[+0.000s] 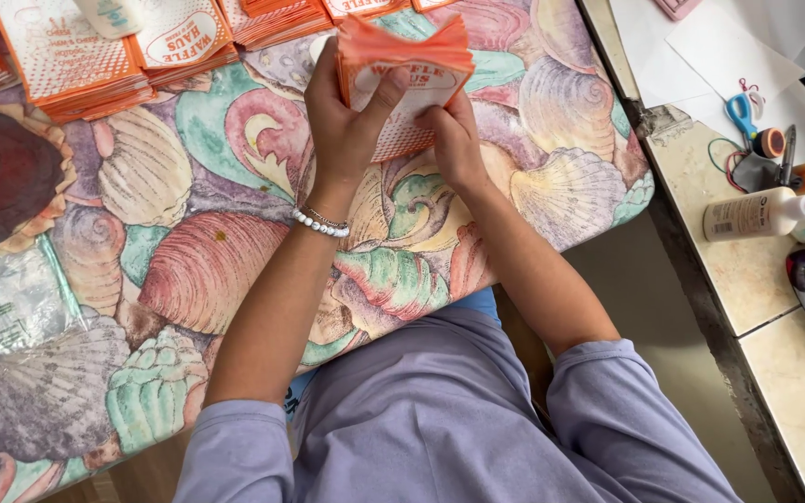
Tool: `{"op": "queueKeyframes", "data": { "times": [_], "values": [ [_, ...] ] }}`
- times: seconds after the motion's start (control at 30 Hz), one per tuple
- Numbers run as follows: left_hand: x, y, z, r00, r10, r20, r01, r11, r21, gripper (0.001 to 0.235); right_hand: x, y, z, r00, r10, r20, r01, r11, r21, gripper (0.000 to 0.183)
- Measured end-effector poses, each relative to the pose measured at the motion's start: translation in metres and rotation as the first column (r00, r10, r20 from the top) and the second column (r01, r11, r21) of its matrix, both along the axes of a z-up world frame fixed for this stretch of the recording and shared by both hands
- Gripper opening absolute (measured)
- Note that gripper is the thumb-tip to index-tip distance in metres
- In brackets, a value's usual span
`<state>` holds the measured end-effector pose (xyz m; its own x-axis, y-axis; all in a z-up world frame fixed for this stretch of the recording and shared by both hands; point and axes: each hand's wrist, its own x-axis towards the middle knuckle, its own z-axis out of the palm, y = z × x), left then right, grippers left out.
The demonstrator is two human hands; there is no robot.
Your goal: Applying glue and tape to paper bag templates and folding them to assemble the bags
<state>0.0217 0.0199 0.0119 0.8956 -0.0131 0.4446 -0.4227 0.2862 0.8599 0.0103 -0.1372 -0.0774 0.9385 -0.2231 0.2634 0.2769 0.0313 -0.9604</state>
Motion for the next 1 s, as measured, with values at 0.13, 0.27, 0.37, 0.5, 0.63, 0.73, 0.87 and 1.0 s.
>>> {"op": "queueKeyframes", "data": {
  "times": [0.13, 0.27, 0.37, 0.5, 0.63, 0.73, 0.87, 1.0],
  "values": [
    [-0.003, -0.007, -0.008, 0.997, 0.083, 0.001, -0.083, 0.995, 0.056, 0.034, -0.008, 0.004, 0.02, 0.994, 0.106, -0.031, -0.108, 0.992, -0.066, 0.032],
    [0.0, -0.007, -0.025, 0.984, 0.174, 0.035, -0.175, 0.984, 0.042, 0.032, -0.007, -0.002, 0.011, 0.987, 0.107, -0.12, -0.117, 0.99, -0.08, 0.033],
    [0.005, -0.001, -0.025, 0.983, 0.181, 0.042, -0.182, 0.983, 0.029, 0.034, -0.013, -0.002, 0.015, 0.964, 0.229, -0.135, -0.239, 0.969, -0.064, 0.038],
    [0.015, 0.022, -0.007, 0.992, 0.02, -0.124, -0.02, 1.0, 0.009, 0.036, -0.023, -0.003, 0.046, 0.963, 0.258, -0.081, -0.271, 0.925, -0.267, 0.046],
    [0.025, 0.048, 0.01, 0.986, -0.167, 0.01, 0.166, 0.982, 0.094, 0.029, -0.026, -0.004, 0.055, 0.967, 0.25, -0.037, -0.251, 0.93, -0.267, 0.035],
    [0.032, 0.054, 0.003, 0.998, -0.036, 0.059, 0.026, 0.988, 0.154, 0.035, -0.024, -0.006, 0.051, 0.933, 0.358, -0.03, -0.359, 0.932, -0.05, 0.025],
    [0.032, 0.052, 0.008, 0.996, 0.075, 0.047, -0.077, 0.996, 0.041, 0.037, -0.029, -0.008, 0.066, 0.921, 0.388, -0.036, -0.384, 0.919, 0.091, 0.023],
    [0.036, 0.051, -0.001, 0.986, -0.113, -0.121, 0.088, 0.977, -0.193, 0.042, -0.029, -0.01, 0.068, 0.907, 0.416, -0.06, -0.404, 0.902, 0.153, 0.026]
  ]
}}
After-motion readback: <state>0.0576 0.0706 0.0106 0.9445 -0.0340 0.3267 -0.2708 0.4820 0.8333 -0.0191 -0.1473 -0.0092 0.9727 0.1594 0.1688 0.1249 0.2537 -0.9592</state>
